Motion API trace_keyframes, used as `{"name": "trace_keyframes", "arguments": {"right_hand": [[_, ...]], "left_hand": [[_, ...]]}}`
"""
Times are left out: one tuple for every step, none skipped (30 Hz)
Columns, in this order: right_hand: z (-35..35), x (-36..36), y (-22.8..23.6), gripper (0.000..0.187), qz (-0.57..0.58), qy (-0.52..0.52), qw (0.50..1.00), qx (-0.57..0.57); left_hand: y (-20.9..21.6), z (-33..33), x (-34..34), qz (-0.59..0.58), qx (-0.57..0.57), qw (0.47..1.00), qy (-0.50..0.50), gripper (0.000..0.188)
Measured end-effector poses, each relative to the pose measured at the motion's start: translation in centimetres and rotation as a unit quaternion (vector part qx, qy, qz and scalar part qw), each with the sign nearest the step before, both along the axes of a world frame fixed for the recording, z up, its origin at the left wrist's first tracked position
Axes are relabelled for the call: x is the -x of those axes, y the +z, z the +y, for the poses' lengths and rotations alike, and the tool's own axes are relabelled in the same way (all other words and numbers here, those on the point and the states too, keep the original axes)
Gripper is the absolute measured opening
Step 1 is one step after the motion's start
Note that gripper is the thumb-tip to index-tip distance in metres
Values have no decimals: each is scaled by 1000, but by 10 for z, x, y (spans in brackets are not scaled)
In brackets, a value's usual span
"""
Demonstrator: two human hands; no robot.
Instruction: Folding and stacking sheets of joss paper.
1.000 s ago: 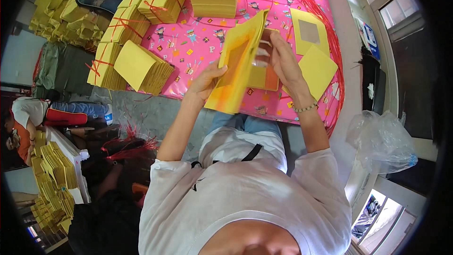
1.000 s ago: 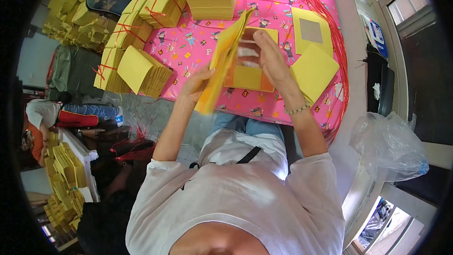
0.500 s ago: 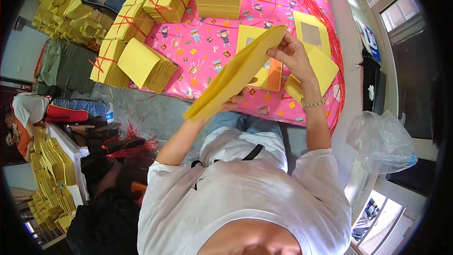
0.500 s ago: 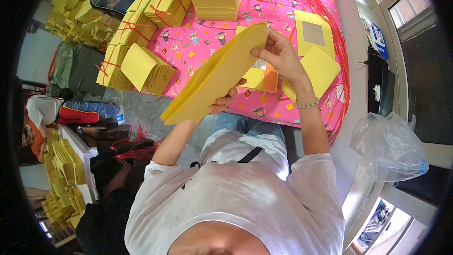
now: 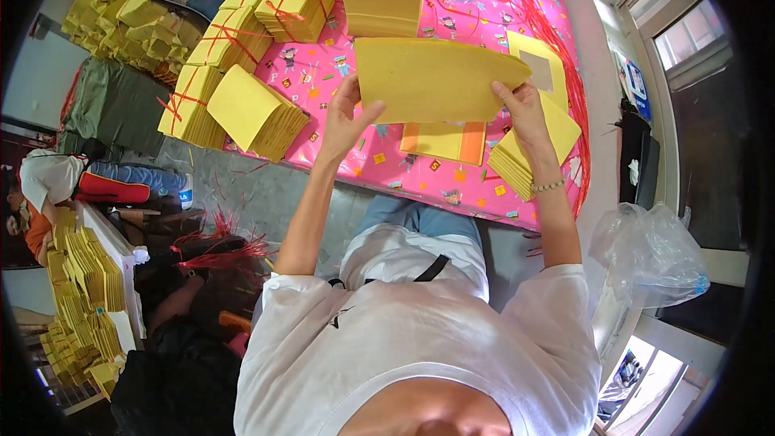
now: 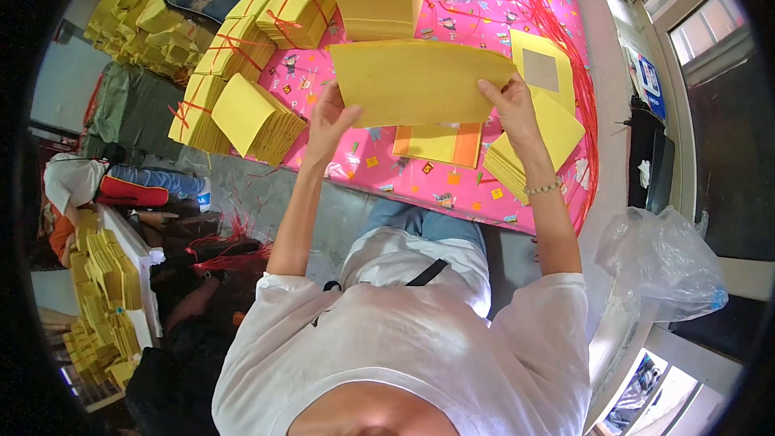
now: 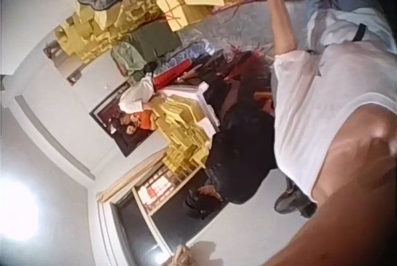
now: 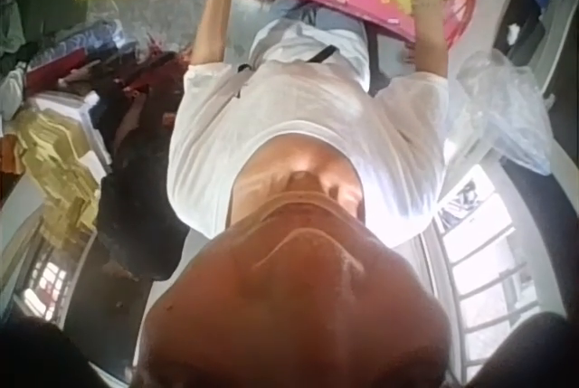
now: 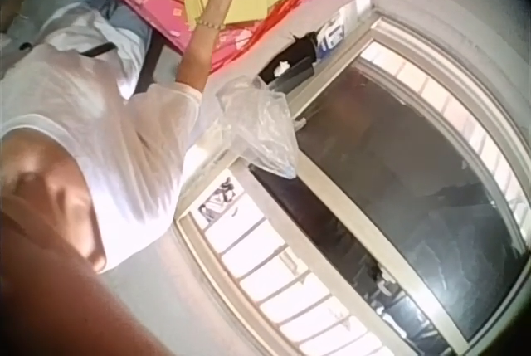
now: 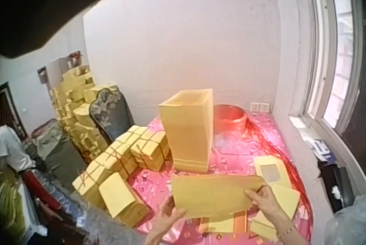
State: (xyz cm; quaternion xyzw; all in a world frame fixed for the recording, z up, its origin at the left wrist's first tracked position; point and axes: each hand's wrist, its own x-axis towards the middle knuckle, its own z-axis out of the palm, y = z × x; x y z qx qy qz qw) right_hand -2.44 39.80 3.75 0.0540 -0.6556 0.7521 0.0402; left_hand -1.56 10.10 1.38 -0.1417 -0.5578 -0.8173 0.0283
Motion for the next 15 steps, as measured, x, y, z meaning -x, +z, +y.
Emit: {"name": "trace_keyframes", "arguments": {"right_hand": [[1, -1, 0, 31, 0, -1, 1000, -1], [2, -2, 0, 32, -4, 13, 1000, -14], [3, -3, 1, 32, -6, 27, 999, -27], [2, -4, 1, 32, -6, 25, 999, -28], [2, -6, 2, 33, -18, 34, 999, -29], [2, -8, 1, 33, -30, 42, 998, -30], [5, -7, -5, 33, -31, 39, 998, -31], [8, -4, -16, 33, -37, 48, 997, -39], [7, -4, -17, 32, -44, 59, 996, -47], [7, -6, -17, 32, -46, 58, 996, -48], [4, -8, -17, 32, -52, 49, 997, -32], [2, -11, -14, 32, -57, 40, 997, -15], [4, -12, -13, 32, -59, 38, 997, -15], [6, -12, -12, 33, -71, 52, 996, -30], [5, -12, -8, 33, -82, 69, 993, -45]], "left_hand": [[0, 3, 1, 109, 168, 978, 57, 35], [-2, 6, 1, 109, 167, 978, 56, 35], [-9, 9, 2, 74, 126, 988, 49, 34], [-15, 11, 2, 38, 84, 995, 42, 34], [-23, 12, 2, 38, 84, 995, 40, 34], [-31, 15, 1, 38, 88, 994, 55, 31], [-38, 16, 0, 38, 93, 993, 69, 28], [-46, 17, -1, 38, 92, 993, 65, 28], [-48, 20, -3, 36, 97, 992, 74, 30], [-50, 22, -5, 34, 103, 991, 83, 31], [-51, 23, -7, 32, 102, 991, 81, 31], [-48, 25, -8, 34, 89, 992, 86, 32], [-46, 27, -9, 35, 76, 992, 91, 34], [-46, 28, -9, 34, 76, 993, 88, 34], [-47, 27, -9, 44, 96, 990, 91, 35]]}}
